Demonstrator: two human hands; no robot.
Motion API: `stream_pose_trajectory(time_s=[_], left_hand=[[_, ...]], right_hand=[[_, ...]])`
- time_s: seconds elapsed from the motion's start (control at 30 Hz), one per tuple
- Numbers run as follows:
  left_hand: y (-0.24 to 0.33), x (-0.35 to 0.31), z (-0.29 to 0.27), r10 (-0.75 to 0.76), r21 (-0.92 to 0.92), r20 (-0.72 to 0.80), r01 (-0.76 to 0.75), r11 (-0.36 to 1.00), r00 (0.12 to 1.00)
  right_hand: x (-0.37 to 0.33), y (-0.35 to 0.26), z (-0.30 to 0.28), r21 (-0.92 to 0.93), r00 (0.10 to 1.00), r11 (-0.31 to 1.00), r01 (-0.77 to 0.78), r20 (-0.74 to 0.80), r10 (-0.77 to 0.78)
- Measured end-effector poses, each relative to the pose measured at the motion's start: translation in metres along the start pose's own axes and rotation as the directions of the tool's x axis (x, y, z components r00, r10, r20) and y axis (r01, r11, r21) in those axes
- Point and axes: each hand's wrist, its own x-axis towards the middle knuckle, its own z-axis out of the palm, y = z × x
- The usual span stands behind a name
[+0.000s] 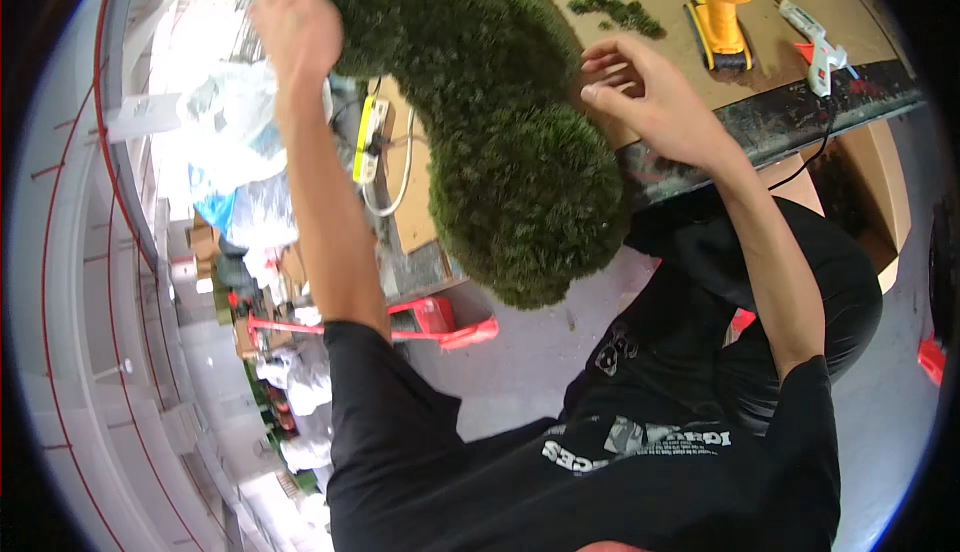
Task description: Attaching artificial moss to a green wire frame using a drill and a hot glue gun to assemble a topiary.
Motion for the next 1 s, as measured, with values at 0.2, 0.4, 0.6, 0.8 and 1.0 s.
stream_pose_trajectory(time_s=[0.2,0.4,0.6,0.8,1.0], left_hand=[[0.026,0.035,-0.074,-0.081,-0.418,-0.221,-0.020,0.908,0.972],[-0.035,0.051,0.005,-0.108,-0.449,0.250,0.214,0.868,0.962],[-0.013,0.038,0.008,-0.272,-0.586,0.660,0.707,0.396,0.700],[-0.021,0.034,0.006,-0.243,-0.613,0.588,0.621,0.489,0.772],[-0.006,0.019,-0.011,-0.229,-0.634,0.575,0.605,0.483,0.785]], right_hand=[[0.003,0.001,-0.005,0.001,0.998,0.999,-0.048,0.045,0.048],[0.007,0.002,0.012,-0.031,1.000,1.000,0.000,0.013,0.000],[0.000,0.002,0.025,-0.216,0.997,0.973,-0.080,-0.013,0.079],[-0.022,-0.012,0.072,-0.104,0.979,0.975,-0.194,-0.085,0.186],[-0.023,-0.050,0.046,-0.232,0.919,0.923,-0.306,0.181,0.351]])
